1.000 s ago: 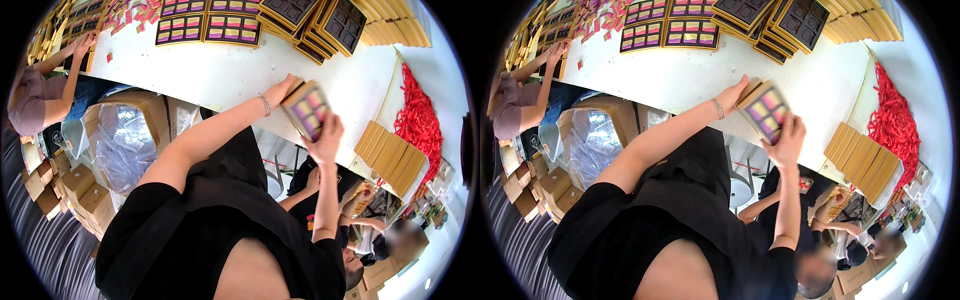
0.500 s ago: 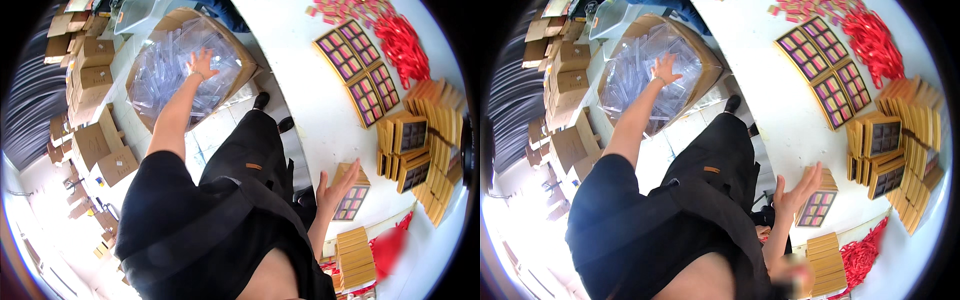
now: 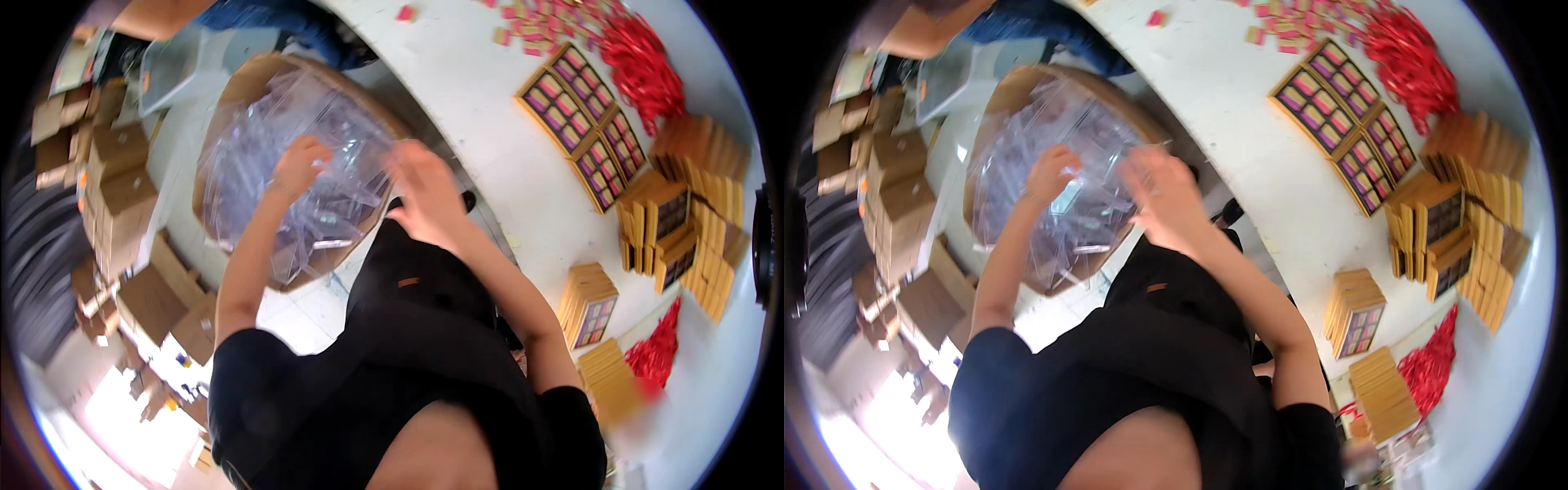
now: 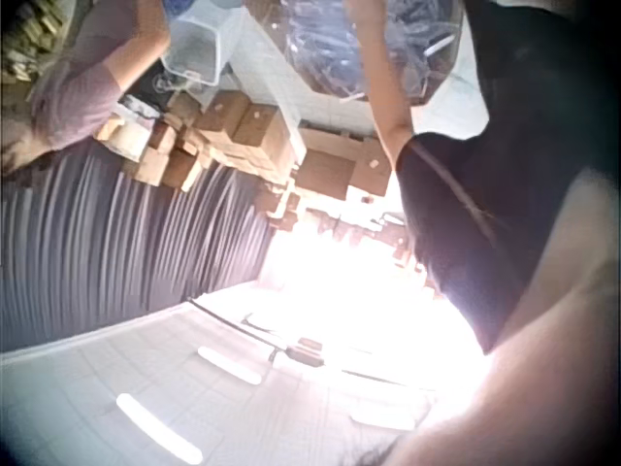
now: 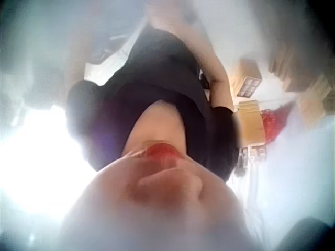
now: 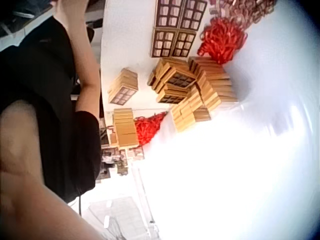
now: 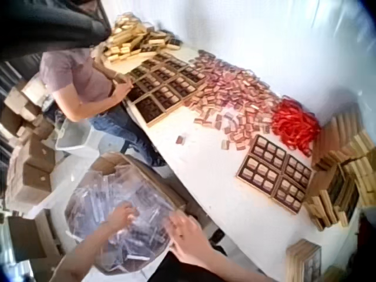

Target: The person places small pink and gold rectangular items into the compartments of dark brown trays with gold borders. They handle the trays and items by hand, arranging them on a white table in a workshop setting.

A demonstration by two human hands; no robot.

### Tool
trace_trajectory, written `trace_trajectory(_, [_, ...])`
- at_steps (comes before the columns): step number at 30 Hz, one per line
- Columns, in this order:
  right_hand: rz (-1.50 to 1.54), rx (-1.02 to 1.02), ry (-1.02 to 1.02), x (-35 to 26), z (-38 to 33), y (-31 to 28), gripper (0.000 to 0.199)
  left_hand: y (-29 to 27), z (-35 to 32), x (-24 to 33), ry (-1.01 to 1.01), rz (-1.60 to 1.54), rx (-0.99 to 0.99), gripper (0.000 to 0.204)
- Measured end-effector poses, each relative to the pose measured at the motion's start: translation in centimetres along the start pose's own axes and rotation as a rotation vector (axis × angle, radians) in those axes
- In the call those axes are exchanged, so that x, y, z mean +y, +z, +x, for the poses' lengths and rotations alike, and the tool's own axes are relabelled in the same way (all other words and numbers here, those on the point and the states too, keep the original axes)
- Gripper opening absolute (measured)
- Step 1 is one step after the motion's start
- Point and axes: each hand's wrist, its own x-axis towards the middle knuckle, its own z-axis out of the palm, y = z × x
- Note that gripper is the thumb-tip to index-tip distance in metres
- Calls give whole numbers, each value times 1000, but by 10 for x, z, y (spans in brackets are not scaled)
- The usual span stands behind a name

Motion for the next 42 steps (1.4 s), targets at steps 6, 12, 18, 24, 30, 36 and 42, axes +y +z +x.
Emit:
trace_trajectory(6, [534, -454, 126, 5, 60, -13, 107, -151, 40, 132, 347, -34, 27, 23])
trace_trajectory(12, [1068, -101, 540, 58, -14, -86, 125, -116, 134, 208, 693, 15, 166, 29])
trace_trajectory(18, [74, 87, 820, 101, -122, -95, 117, -14, 250, 157, 727, 555, 239, 24])
trace_trajectory(24, [-106, 537, 835, 113, -188, -99, 116, 54, 268, 197, 441, 497, 57, 55])
trace_trajectory(30, [-82, 651, 864, 125, -177, -113, 119, 104, 305, 271, 707, 324, -11, 122])
trace_trajectory(36, [-77, 711, 853, 143, -183, -111, 120, 108, 329, 258, 734, 315, -59, 128])
trace_trajectory(42, [-114, 670, 790, 136, -175, -104, 119, 123, 294, 224, 716, 124, -64, 123])
